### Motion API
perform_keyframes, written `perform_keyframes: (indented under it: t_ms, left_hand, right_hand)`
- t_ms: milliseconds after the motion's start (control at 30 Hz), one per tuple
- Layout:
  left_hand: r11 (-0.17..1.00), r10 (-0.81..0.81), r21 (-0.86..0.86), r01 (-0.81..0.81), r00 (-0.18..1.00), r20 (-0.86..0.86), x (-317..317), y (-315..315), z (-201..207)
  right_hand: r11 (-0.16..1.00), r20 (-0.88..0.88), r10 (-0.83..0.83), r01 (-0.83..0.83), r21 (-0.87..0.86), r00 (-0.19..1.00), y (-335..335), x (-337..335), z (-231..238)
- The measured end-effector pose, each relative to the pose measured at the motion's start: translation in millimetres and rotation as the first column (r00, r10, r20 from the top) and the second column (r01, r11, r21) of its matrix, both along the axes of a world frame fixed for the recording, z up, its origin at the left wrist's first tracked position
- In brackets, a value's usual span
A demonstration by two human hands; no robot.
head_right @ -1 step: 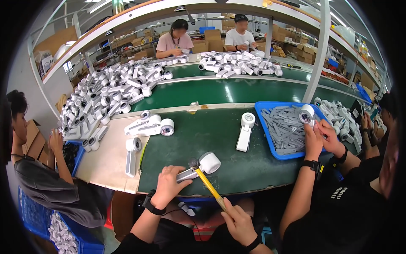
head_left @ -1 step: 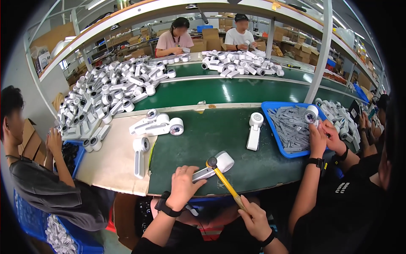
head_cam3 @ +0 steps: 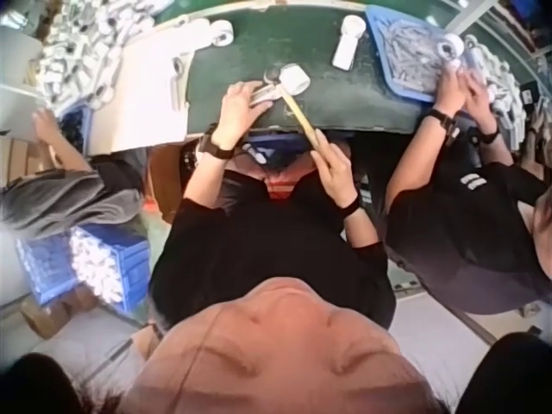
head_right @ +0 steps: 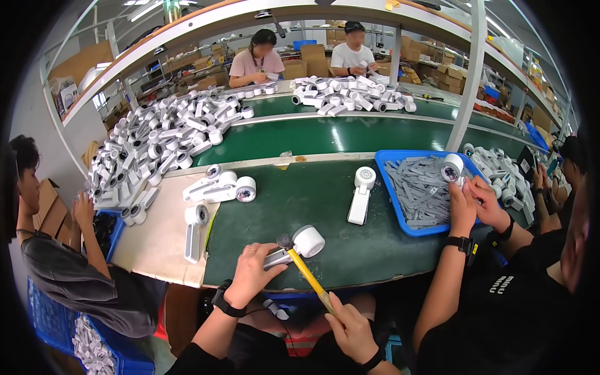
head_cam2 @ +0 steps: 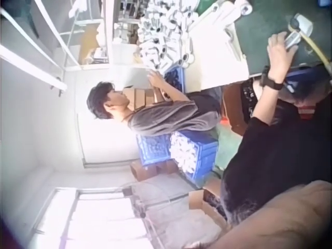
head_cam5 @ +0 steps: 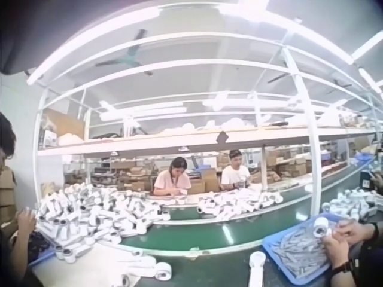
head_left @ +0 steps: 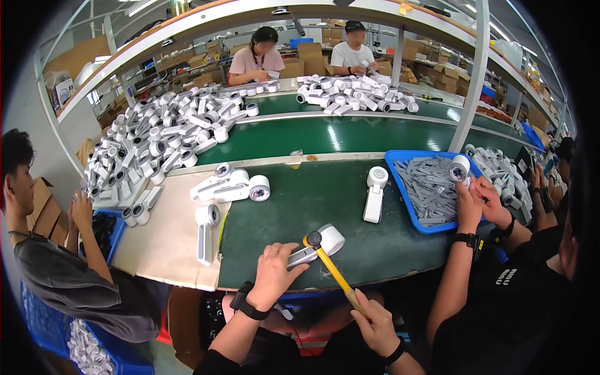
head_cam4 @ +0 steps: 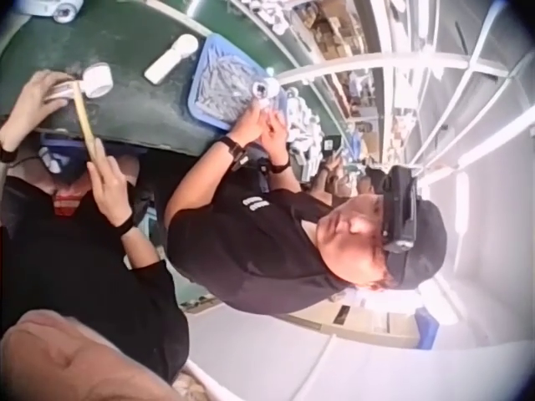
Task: The person picks up a handheld fan, strikes the joint with a yellow mallet to secure the components, and places it on the workbench. This process is repeated with several more fans throughout the video.
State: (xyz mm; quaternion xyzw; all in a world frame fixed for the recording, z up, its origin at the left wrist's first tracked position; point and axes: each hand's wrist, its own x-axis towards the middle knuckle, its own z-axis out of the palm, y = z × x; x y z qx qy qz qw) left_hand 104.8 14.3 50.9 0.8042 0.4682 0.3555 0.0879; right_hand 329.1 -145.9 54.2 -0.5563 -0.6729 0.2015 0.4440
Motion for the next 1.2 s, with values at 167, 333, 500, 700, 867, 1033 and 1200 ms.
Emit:
perform_keyframes:
  t_ms: [167, 333, 500, 700, 867, 1033, 1200]
  left_hand:
    - [0.988, -0.149, 0.028, 0.149, 0.989, 0.002, 2.0, 21.5, 2.3]
    - [0.984, 0.113, 0.149, -0.1, 0.99, -0.079, -42.6, 70.2, 6.6]
    - [0.955, 0.295, 0.107, -0.276, 0.909, -0.294, -81.9, 140.0, -0.1]
    - [0.972, 0.178, 0.204, -0.113, 0.926, -0.334, -92.0, 182.5, 0.3]
    - [0.975, 0.18, 0.187, -0.12, 0.92, -0.348, -109.4, 187.0, -3.6]
    - [0.971, 0.215, 0.166, -0.173, 0.934, -0.284, -121.5, 179.1, -2.1]
    - [0.922, 0.37, 0.237, -0.306, 0.876, -0.309, -147.4, 175.1, -18.6]
  right_hand:
    - [0.999, -0.125, -0.016, 0.021, 0.041, 0.992, -2.4, 4.0, -12.8]
    - [0.992, -0.266, -0.076, 0.099, 0.073, 0.961, -9.1, 8.3, -23.2]
    - [0.995, -0.287, -0.079, 0.092, 0.033, 0.955, -10.1, 17.1, -36.4]
    - [0.995, -0.298, -0.105, 0.099, -0.035, 0.949, -10.0, 21.0, -44.1]
    - [0.997, -0.345, -0.074, 0.079, 0.0, 0.936, -9.5, 17.2, -41.9]
    - [0.996, -0.313, -0.08, 0.09, 0.017, 0.947, -10.6, 15.6, -43.6]
    - [0.995, -0.363, -0.093, 0.1, 0.001, 0.927, -15.5, 18.8, -50.2]
